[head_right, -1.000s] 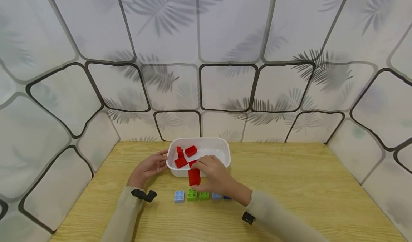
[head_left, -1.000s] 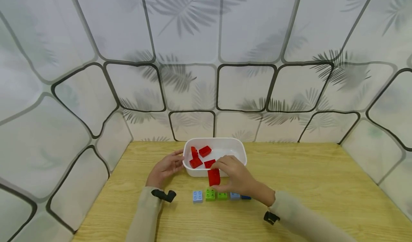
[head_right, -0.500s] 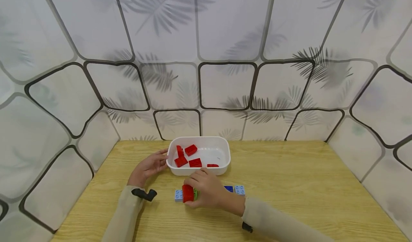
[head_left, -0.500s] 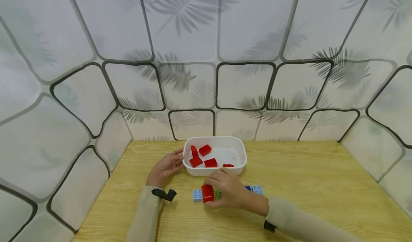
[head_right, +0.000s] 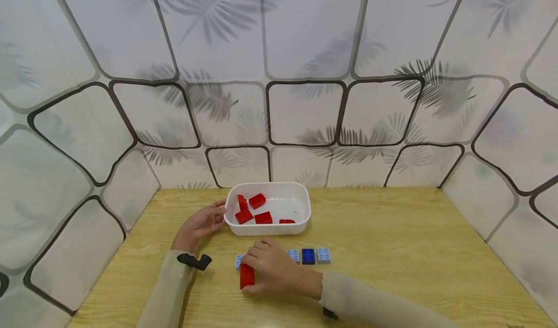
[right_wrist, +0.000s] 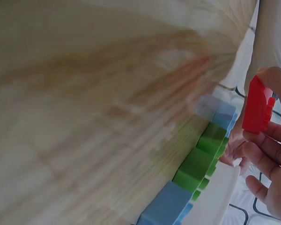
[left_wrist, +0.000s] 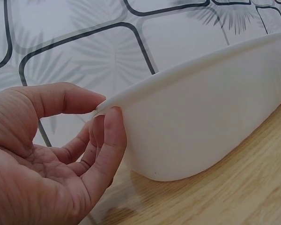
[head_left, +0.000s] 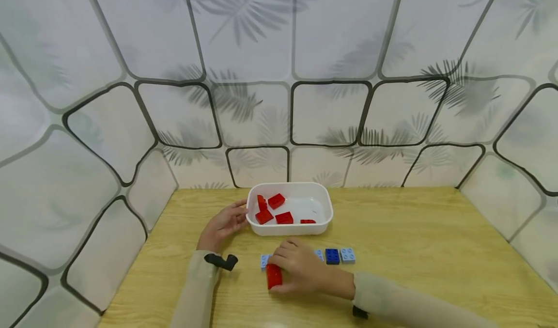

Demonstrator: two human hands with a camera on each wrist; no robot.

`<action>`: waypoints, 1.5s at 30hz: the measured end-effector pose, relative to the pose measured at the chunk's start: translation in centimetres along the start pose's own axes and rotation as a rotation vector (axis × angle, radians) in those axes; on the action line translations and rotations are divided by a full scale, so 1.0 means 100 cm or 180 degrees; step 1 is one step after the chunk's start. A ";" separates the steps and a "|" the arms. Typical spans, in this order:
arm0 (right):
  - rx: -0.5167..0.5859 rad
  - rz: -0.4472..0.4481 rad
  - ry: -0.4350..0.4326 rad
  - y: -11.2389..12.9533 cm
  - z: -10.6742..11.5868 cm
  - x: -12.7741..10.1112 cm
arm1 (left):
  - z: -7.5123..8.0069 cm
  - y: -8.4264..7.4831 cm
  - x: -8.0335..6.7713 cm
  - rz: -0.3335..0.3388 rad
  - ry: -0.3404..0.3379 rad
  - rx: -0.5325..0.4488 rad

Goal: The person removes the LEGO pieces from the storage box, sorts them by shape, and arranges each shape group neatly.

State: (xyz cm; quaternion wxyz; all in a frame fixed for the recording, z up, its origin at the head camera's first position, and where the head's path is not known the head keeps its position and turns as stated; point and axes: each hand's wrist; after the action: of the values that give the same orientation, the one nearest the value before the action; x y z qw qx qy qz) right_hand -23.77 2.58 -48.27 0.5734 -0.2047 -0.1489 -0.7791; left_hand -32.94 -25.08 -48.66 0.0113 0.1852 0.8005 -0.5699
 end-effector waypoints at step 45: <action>-0.0212 -0.0221 0.0940 0.015 -0.009 0.006 | 0.000 -0.002 -0.001 -0.0035 0.0140 -0.0002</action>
State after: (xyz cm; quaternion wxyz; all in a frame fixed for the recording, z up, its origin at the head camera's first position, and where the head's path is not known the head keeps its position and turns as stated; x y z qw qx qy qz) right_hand -22.61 1.18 -48.74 0.5547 -0.1015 -0.0440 -0.8247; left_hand -32.87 -25.21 -48.46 -0.0093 0.1933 0.8017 -0.5656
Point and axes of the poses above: each hand's wrist, its own x-axis towards the middle knuckle, its own z-axis out of the back of the hand, y = z × x, and after that the axes turned 4 degrees about x, right-handed
